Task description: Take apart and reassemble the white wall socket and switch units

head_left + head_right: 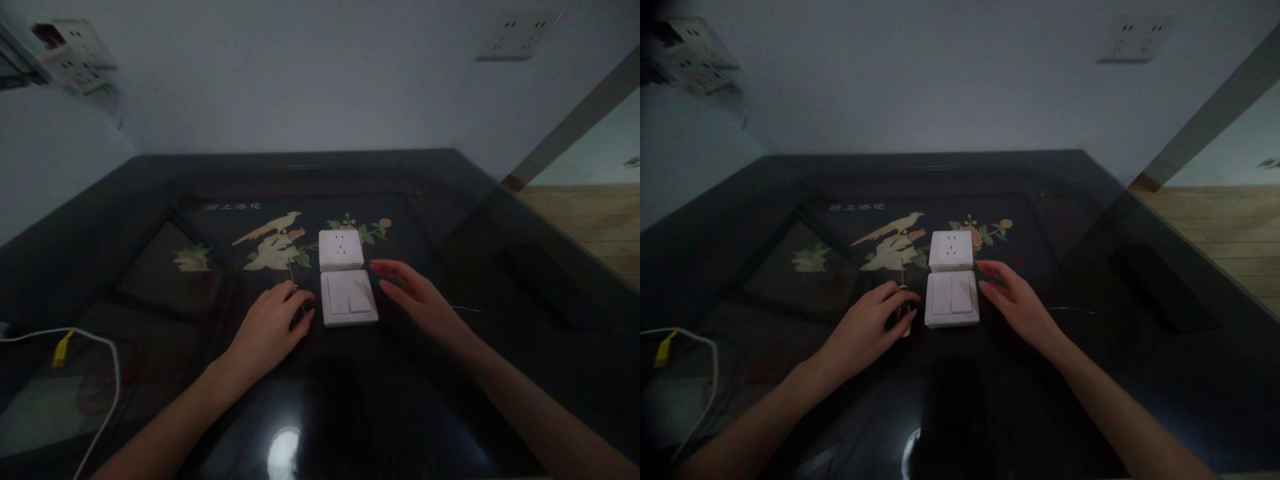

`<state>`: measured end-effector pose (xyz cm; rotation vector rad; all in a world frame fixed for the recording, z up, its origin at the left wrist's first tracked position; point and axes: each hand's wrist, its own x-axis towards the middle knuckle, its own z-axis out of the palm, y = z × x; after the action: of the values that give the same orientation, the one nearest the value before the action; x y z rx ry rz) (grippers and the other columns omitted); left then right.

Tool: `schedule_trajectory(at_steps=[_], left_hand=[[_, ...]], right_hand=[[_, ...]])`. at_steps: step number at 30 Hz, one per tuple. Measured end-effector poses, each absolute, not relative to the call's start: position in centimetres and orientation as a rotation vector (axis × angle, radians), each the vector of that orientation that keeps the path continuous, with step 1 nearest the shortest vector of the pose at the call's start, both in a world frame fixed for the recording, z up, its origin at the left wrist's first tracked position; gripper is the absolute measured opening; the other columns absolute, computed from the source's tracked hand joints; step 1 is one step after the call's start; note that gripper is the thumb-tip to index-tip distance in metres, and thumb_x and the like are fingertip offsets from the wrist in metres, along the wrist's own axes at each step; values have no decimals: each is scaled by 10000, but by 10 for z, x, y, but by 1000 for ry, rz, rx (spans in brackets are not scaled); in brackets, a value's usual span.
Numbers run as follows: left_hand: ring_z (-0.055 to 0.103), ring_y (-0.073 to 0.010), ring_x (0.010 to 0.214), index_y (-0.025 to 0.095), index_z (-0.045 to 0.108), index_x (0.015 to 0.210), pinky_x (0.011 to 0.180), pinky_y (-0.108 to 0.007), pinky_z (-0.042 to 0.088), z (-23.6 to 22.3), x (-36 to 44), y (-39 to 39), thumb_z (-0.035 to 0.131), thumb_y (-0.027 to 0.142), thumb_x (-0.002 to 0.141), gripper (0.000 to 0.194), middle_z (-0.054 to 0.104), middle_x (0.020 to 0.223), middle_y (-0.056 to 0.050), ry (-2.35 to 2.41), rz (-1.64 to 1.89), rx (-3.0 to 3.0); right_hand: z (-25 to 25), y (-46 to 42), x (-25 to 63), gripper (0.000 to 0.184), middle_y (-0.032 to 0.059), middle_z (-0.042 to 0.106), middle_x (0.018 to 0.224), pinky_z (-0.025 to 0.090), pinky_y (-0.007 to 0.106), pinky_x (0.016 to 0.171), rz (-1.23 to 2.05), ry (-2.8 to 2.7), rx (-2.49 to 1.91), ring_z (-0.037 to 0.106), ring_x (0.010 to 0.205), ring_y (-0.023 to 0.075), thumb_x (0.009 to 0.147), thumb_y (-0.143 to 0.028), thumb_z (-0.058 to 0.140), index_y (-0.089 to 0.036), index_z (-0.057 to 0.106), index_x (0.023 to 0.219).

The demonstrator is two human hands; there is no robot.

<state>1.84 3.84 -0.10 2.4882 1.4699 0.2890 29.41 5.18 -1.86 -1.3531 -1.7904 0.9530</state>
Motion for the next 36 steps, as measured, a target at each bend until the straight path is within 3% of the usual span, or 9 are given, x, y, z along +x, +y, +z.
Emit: schedule_trajectory(at_steps=[3,7,9,12,17,25,28,31,36], left_hand=[[599,-267,1029,187,589,1212,875,-453,510,-1,20,35,564,233,911,305,617,1134,-98,1407,429,2541],[545,-298,1222,155,484,1341,1052,-541,420,-9,25,30,610,259,881,488,610,1307,-128,1347,480,2586],[538,-298,1262,153,438,1378,1108,-559,366,-15,27,28,625,273,873,552,602,1349,-136,1338,476,2605],[545,-304,1274,140,386,1415,1126,-570,351,-24,30,26,650,317,866,634,593,1366,-158,1347,471,2615],[553,-298,1278,154,349,1440,1132,-584,339,-31,31,24,601,307,916,601,591,1369,-169,1304,523,2599],[491,-302,1338,295,189,1504,1123,-562,358,-22,32,17,652,377,892,771,512,1449,-136,1183,766,2194],[521,-286,1308,343,226,1465,1074,-486,432,-13,34,9,651,412,890,719,534,1427,-97,1113,873,1969],[482,-309,1324,354,288,1431,1082,-494,402,-7,36,3,640,469,880,664,488,1450,-86,1037,895,1933],[453,-369,1276,356,216,1476,1050,-553,380,-9,38,-1,785,554,696,986,399,1439,-111,992,810,1910]], right_hand=[[-20,36,301,436,109,583,1374,513,492,1015,1051,-1817,-1313,569,1261,256,892,-346,607,-258,524,1311],[-31,31,297,781,114,410,1534,338,575,1139,1042,-1980,-1285,398,1405,301,764,-303,757,-290,392,1453],[-35,32,296,843,116,342,1572,271,584,1166,999,-2070,-1284,324,1445,299,767,-257,746,-299,324,1495],[-38,32,296,856,105,311,1583,262,581,1170,977,-2107,-1275,292,1460,284,780,-189,705,-328,278,1509],[-32,27,295,735,111,402,1486,344,549,1140,961,-2081,-1365,407,1391,278,758,-177,712,-301,411,1416],[-20,8,279,875,162,568,1280,479,537,987,793,-2171,-1482,551,1186,324,627,-311,867,-191,431,1376],[-16,0,270,892,168,638,1178,516,536,889,803,-2177,-1492,611,1056,333,591,-377,884,-157,446,1337],[-14,-7,262,909,163,678,1073,543,490,783,907,-2198,-1493,644,949,318,635,-344,855,-122,387,1382],[-12,-9,259,907,147,700,1047,541,435,748,1070,-2189,-1547,666,905,290,666,-346,838,-124,359,1403]])
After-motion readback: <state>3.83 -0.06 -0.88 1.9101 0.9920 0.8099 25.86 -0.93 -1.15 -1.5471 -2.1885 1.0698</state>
